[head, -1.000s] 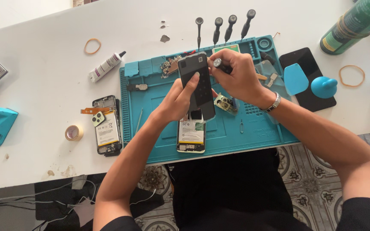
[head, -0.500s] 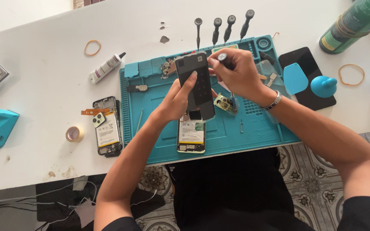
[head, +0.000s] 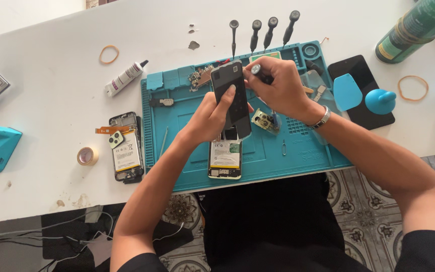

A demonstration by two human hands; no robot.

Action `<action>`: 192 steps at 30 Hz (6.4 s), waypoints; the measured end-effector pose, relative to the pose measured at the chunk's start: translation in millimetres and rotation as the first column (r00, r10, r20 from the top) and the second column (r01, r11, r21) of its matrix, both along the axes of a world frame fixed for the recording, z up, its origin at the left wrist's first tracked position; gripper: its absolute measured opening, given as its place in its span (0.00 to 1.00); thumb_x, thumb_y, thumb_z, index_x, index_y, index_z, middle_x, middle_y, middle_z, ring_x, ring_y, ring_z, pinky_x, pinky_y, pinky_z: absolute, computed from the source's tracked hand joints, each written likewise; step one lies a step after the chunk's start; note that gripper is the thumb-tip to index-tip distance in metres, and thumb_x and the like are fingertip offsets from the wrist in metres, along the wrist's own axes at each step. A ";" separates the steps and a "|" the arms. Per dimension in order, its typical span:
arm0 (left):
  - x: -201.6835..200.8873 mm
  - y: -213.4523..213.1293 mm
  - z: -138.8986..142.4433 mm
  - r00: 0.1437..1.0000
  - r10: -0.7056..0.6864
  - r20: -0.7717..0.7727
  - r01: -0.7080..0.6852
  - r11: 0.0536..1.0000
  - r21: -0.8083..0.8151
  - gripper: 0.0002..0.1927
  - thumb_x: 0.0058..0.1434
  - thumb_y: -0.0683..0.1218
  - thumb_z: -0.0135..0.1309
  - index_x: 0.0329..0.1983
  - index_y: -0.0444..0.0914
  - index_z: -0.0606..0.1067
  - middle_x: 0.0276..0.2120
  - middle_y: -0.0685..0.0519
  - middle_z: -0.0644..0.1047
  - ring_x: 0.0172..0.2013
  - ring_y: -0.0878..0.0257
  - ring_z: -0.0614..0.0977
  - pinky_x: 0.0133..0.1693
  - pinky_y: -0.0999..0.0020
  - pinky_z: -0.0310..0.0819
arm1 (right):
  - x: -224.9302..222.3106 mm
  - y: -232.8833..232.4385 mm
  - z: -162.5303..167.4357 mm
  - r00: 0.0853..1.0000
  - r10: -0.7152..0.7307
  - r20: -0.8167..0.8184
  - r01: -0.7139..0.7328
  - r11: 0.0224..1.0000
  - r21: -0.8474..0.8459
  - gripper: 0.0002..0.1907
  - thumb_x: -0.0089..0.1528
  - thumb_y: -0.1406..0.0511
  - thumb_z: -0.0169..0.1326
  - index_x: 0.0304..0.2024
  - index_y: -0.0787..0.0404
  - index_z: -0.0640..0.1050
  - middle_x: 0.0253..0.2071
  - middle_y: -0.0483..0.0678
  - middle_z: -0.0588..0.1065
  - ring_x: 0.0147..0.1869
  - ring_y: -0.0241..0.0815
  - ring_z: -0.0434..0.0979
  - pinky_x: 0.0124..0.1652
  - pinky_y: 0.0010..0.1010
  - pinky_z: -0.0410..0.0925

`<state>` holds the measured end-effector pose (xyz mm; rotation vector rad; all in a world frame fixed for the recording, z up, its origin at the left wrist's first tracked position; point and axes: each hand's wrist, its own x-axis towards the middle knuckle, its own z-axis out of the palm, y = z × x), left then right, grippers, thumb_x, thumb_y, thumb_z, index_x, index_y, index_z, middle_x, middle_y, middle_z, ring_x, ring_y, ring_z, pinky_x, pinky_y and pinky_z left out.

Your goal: The person uses a screwdriver to remove screws from a disassembled smartphone on a blue mat. They then pick up a black phone back cover and use a small tool to scrape adhesive residue from its surface. The phone remains open on the mat throughout.

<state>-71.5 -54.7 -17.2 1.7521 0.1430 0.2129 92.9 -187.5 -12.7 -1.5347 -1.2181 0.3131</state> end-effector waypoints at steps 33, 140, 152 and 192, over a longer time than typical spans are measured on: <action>3.1 7.7 -0.8 0.994 -0.052 0.093 0.083 0.921 -0.381 0.29 0.75 0.57 0.31 0.65 0.30 0.65 0.56 0.41 0.75 0.45 0.54 0.85 0.44 0.58 0.85 | 12.2 3.2 -3.4 0.979 0.028 0.201 -0.055 0.990 0.130 0.06 0.71 0.70 0.56 0.44 0.68 0.82 0.25 0.42 0.76 0.27 0.24 0.71 0.25 0.18 0.63; -7.1 40.2 -2.3 0.942 -0.221 0.254 0.314 0.851 -0.421 0.66 0.57 0.85 0.11 0.74 0.32 0.66 0.42 0.38 0.81 0.31 0.57 0.80 0.37 0.58 0.78 | 20.4 5.2 0.4 0.983 -0.012 -0.184 0.019 0.999 0.039 0.06 0.71 0.67 0.57 0.46 0.65 0.79 0.32 0.36 0.77 0.27 0.18 0.68 0.23 0.14 0.60; 6.5 36.8 -24.2 0.917 0.277 0.286 -0.183 0.931 -0.316 0.23 0.64 0.55 0.64 0.55 0.37 0.74 0.45 0.52 0.79 0.44 0.63 0.82 0.42 0.65 0.80 | 9.4 2.0 -4.2 0.769 0.370 -0.522 -0.366 0.924 0.116 0.05 0.68 0.68 0.56 0.41 0.65 0.79 0.20 0.40 0.72 0.17 0.23 0.62 0.16 0.18 0.56; 9.7 11.5 -7.5 0.902 0.414 0.121 -0.395 0.906 -0.156 0.07 0.62 0.44 0.63 0.37 0.34 0.83 0.26 0.58 0.80 0.24 0.75 0.77 0.26 0.77 0.73 | 0.3 3.2 -3.2 0.992 0.014 0.129 -0.004 0.997 -0.081 0.07 0.65 0.67 0.62 0.43 0.64 0.84 0.28 0.43 0.80 0.27 0.24 0.70 0.25 0.19 0.62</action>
